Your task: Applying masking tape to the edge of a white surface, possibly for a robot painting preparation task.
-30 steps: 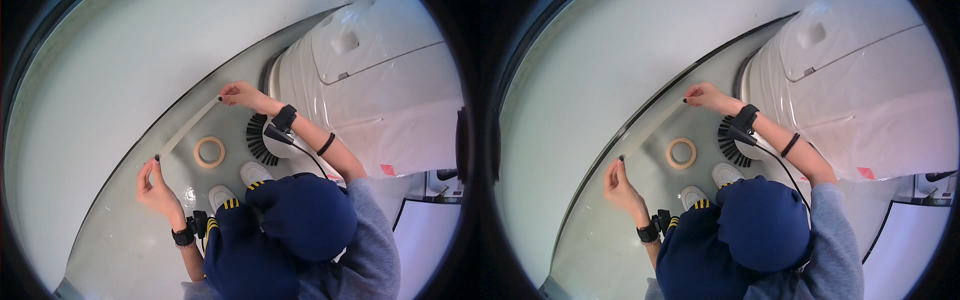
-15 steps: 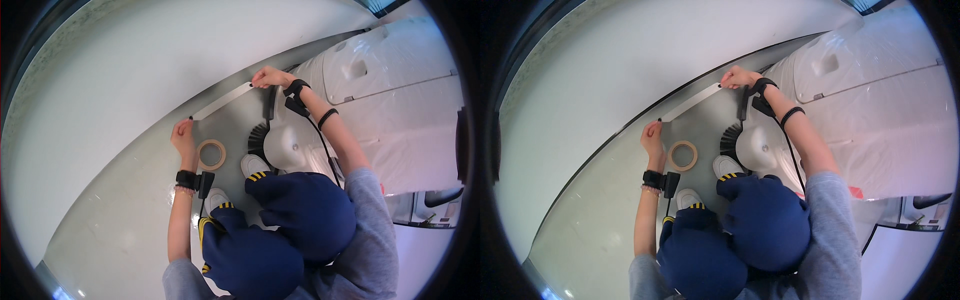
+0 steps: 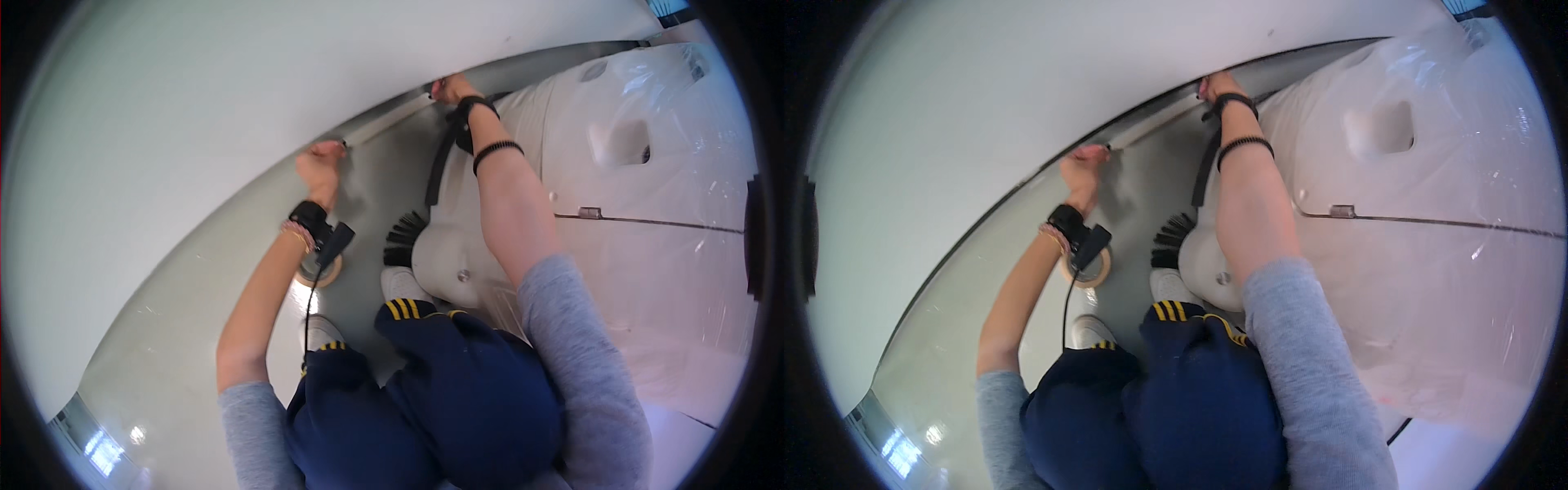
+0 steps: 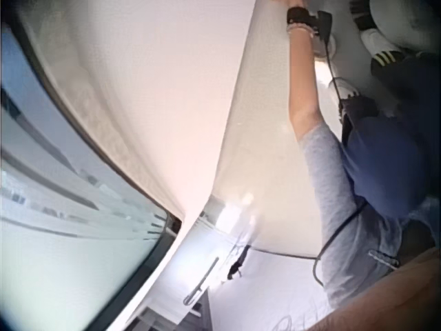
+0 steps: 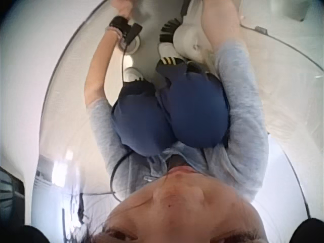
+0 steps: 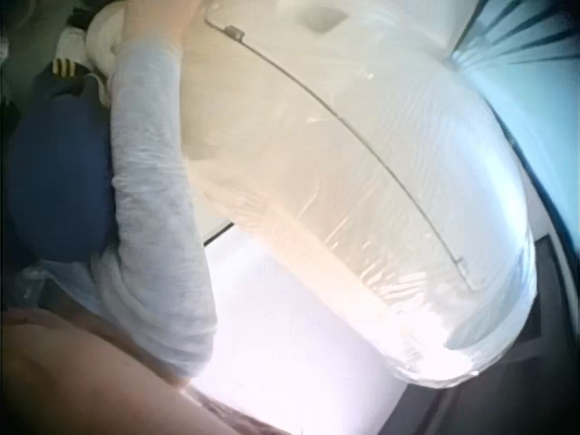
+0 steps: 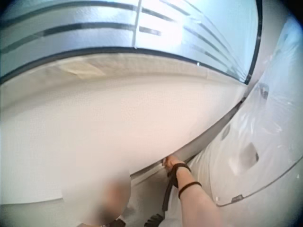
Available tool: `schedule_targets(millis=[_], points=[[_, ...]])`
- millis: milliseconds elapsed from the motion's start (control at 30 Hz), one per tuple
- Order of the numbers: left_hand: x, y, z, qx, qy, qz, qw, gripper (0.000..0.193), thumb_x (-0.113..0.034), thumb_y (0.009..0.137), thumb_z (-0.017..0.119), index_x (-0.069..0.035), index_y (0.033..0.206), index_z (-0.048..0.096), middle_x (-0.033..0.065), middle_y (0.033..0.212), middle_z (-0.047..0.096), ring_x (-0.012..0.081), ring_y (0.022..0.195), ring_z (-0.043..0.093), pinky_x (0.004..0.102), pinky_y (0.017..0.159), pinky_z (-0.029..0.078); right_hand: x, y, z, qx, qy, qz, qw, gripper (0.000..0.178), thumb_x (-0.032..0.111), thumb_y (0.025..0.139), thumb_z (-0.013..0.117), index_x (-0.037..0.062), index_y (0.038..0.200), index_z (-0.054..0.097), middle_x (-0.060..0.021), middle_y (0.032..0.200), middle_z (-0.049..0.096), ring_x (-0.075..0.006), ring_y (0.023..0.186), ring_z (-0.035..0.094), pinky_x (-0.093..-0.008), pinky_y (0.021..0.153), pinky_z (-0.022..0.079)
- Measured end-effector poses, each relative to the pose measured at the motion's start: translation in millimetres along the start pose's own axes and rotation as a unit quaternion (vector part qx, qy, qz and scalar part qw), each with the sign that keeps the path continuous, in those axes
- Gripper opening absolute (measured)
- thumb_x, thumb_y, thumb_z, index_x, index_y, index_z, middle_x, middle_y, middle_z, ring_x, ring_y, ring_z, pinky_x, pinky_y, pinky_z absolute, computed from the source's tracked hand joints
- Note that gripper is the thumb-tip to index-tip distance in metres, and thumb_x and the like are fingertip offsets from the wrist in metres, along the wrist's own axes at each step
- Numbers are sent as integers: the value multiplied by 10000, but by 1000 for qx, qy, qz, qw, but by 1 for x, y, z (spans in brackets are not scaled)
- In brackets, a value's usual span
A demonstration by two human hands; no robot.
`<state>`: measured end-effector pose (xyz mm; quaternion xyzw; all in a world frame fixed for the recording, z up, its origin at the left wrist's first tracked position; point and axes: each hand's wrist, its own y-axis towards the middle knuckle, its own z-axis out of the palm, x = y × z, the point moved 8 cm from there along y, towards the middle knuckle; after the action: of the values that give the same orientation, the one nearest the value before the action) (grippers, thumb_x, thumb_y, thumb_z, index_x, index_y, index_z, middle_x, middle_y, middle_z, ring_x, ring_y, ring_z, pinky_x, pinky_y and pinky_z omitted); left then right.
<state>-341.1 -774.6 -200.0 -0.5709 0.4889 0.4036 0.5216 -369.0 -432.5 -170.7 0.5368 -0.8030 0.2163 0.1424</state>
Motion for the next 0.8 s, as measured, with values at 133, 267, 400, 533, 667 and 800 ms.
schedule_targets(millis=[133,267,400,533,667,800], points=[[-24,24,5,17,66,132,989,58,18,786,580,41,831,608,108,711,630,184,685,611,291,636,487,-10,12,1,56,-5,94,994,96,41,776,608,61,701,664,-89,737,673,-185,682,639,-342,564,524],[-49,36,29,94,176,81,976,131,-112,787,610,10,829,630,66,726,644,169,714,614,296,694,473,-33,15,4,27,-19,91,995,249,123,791,610,52,1026,571,-138,1019,552,-274,934,551,-389,761,467],[-32,41,54,122,108,127,979,114,-127,757,600,-24,772,646,52,738,648,166,682,599,271,723,453,-81,28,-5,-85,-19,126,988,568,262,847,606,95,1351,403,-124,1416,374,-328,1258,399,-414,991,377],[-19,36,4,8,230,167,959,88,-41,711,566,-23,750,642,55,763,638,159,674,567,288,680,463,-21,22,25,3,-4,115,993,451,238,896,472,85,1320,439,-116,1358,445,-322,1092,496,-388,945,408],[-2,33,3,16,171,130,977,105,1,737,560,-37,762,654,52,765,657,137,697,601,278,676,477,-28,28,26,-47,45,55,996,417,212,908,448,82,1304,457,-105,1339,467,-316,1071,498,-374,928,416],[-12,19,14,18,206,94,974,81,-114,734,649,-46,771,675,91,727,672,219,669,635,304,688,483,-19,19,36,-90,99,-78,988,386,185,921,425,79,1289,476,-94,1319,489,-311,1051,501,-361,911,423]])
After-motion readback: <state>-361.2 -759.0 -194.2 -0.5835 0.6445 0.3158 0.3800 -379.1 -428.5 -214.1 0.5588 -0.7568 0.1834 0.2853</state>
